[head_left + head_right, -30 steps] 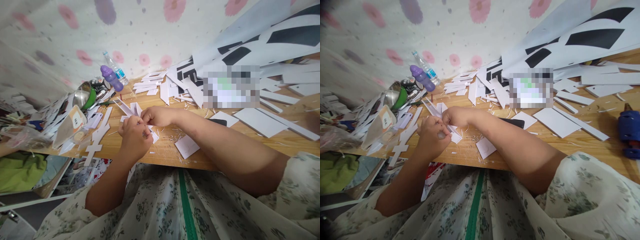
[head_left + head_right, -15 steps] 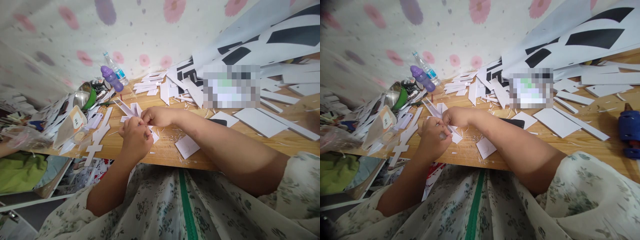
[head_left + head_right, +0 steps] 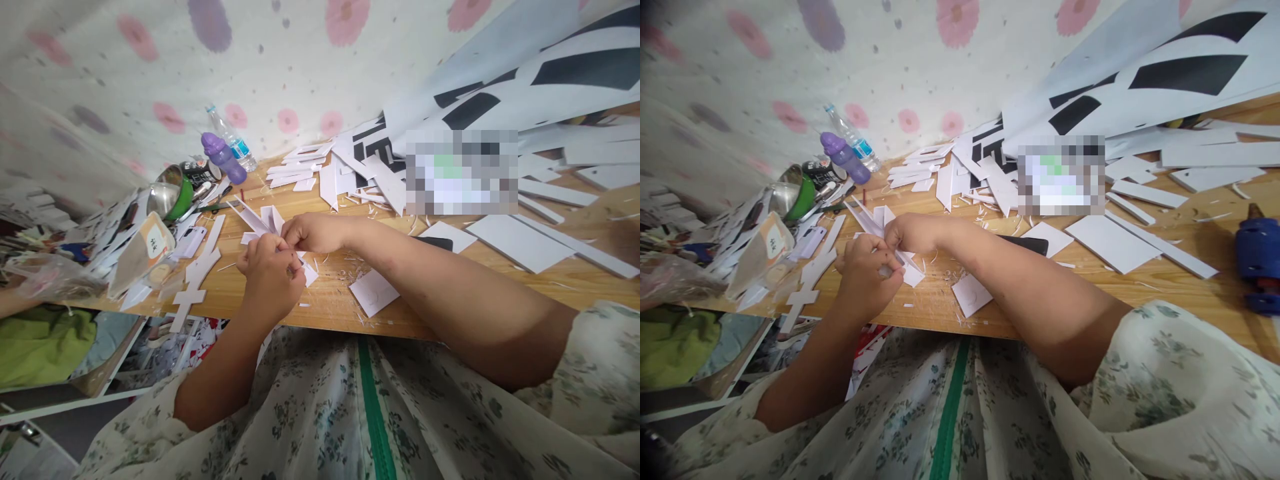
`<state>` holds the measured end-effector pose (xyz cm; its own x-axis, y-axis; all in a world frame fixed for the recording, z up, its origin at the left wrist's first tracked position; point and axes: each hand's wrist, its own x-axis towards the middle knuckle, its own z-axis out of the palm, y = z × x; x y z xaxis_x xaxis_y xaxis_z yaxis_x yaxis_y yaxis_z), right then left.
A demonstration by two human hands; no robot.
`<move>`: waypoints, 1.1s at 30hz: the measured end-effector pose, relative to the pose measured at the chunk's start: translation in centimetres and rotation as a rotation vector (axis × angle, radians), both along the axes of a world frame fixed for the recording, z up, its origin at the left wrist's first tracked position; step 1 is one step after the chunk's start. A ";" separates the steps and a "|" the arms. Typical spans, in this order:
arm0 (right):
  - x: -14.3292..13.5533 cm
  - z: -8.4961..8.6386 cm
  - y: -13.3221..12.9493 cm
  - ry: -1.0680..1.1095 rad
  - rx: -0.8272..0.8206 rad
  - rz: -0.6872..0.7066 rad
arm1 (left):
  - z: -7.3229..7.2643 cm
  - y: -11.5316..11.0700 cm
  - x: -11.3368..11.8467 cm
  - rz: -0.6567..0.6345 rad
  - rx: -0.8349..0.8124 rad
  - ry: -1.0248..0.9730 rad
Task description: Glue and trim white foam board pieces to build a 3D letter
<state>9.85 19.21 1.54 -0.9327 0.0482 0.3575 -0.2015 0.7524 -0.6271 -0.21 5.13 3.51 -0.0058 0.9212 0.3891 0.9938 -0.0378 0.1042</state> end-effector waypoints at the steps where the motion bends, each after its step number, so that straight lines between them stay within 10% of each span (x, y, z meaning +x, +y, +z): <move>1: 0.0 0.0 0.0 0.000 0.004 -0.002 | 0.0 0.0 0.0 0.003 0.001 0.003; 10: 0.1 0.0 0.0 -0.013 0.013 -0.003 | -0.2 -0.6 0.0 0.019 0.079 0.040; 20: 0.1 0.0 -0.1 -0.006 0.016 -0.040 | -5.7 -3.2 -0.2 0.031 0.399 -0.068; 33: 0.1 -0.1 -0.1 0.020 0.018 -0.020 | -6.0 -1.8 -0.5 0.118 0.396 -0.117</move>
